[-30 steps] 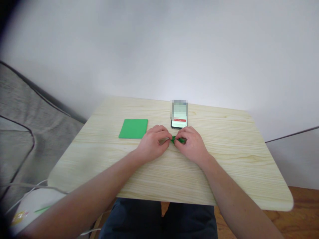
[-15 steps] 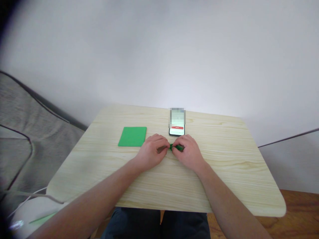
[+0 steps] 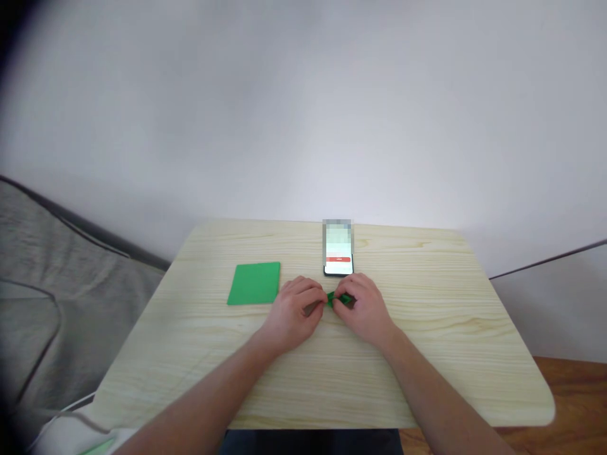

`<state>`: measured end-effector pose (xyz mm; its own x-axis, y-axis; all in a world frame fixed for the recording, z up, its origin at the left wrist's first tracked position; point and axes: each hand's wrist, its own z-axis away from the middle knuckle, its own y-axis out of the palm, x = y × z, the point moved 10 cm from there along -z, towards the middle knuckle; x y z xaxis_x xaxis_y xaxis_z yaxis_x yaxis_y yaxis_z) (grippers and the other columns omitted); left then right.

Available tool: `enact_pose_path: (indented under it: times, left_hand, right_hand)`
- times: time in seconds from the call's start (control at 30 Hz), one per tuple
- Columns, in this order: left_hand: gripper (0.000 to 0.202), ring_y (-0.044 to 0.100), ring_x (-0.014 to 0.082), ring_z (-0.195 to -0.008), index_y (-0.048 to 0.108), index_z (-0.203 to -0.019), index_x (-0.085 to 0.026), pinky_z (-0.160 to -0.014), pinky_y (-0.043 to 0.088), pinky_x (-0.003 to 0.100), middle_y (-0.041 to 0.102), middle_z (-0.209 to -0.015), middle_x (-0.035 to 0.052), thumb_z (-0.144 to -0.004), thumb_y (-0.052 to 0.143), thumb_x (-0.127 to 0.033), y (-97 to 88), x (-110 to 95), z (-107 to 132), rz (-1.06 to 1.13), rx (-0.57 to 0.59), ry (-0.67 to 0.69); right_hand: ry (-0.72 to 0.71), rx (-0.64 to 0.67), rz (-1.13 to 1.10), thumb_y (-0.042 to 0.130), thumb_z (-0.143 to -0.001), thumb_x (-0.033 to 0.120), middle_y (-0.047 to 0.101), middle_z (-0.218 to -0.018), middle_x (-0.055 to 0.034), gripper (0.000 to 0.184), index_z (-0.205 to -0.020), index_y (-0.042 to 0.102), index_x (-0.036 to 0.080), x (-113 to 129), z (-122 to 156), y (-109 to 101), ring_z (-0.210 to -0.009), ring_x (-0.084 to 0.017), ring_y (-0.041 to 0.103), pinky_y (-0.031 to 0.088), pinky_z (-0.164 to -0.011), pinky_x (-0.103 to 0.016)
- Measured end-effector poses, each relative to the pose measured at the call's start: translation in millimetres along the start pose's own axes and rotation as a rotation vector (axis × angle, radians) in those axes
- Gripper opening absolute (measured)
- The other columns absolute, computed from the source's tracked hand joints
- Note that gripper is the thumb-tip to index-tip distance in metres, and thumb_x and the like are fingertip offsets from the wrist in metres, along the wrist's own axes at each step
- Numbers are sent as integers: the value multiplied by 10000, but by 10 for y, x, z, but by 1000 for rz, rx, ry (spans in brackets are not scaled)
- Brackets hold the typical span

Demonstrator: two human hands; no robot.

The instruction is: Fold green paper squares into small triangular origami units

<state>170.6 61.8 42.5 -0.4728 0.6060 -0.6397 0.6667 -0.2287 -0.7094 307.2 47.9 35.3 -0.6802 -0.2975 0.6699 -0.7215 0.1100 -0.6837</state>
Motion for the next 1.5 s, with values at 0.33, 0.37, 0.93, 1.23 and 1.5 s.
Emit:
enact_pose_path:
  times: [0.33, 0.37, 0.93, 1.23, 1.5]
  left_hand:
    - [178, 616, 234, -995, 716, -953, -240, -873, 484, 415, 721, -991, 53, -888, 611, -111, 11, 8, 4, 11, 15, 1]
    - [186, 617, 232, -994, 717, -955, -240, -873, 484, 413, 722, -992, 53, -887, 609, -106, 11, 7, 5, 8, 14, 4]
    - [196, 596, 214, -998, 716, -1007, -239, -885, 453, 379, 703, -1030, 49, -930, 572, -129, 62, -66, 31, -188, 47, 34]
    - [200, 593, 210, -1000, 714, -1024, -238, -900, 447, 390, 699, -1040, 52, -960, 546, -149, 67, -70, 35, -197, 65, 15]
    - [181, 589, 216, -1002, 699, -1024, -231, -892, 444, 397, 702, -1028, 54, -979, 536, -167, 65, -61, 37, -181, 55, 16]
  right_hand:
    - [-3, -11, 4, 706, -791, 124, 691, -921, -45, 150, -848, 688, 261, 13, 4, 1, -906, -254, 637, 509, -824, -416]
    - [-3, -12, 5, 706, -791, 125, 691, -922, -48, 145, -847, 689, 258, 10, 5, 2, -905, -254, 635, 507, -825, -416]
    - [-12, 46, 124, 715, -854, 218, 664, -919, -60, 24, -870, 697, 217, -14, -12, 88, -965, -258, 605, 447, -860, -399]
    - [-6, 36, 41, 701, -896, 238, 675, -943, -59, 26, -916, 713, 227, -58, 55, 60, -942, -249, 613, 464, -856, -403]
    - [3, -20, -85, 682, -911, 235, 704, -1018, -72, 113, -1020, 707, 248, -78, 83, -92, -990, -252, 647, 532, -900, -415]
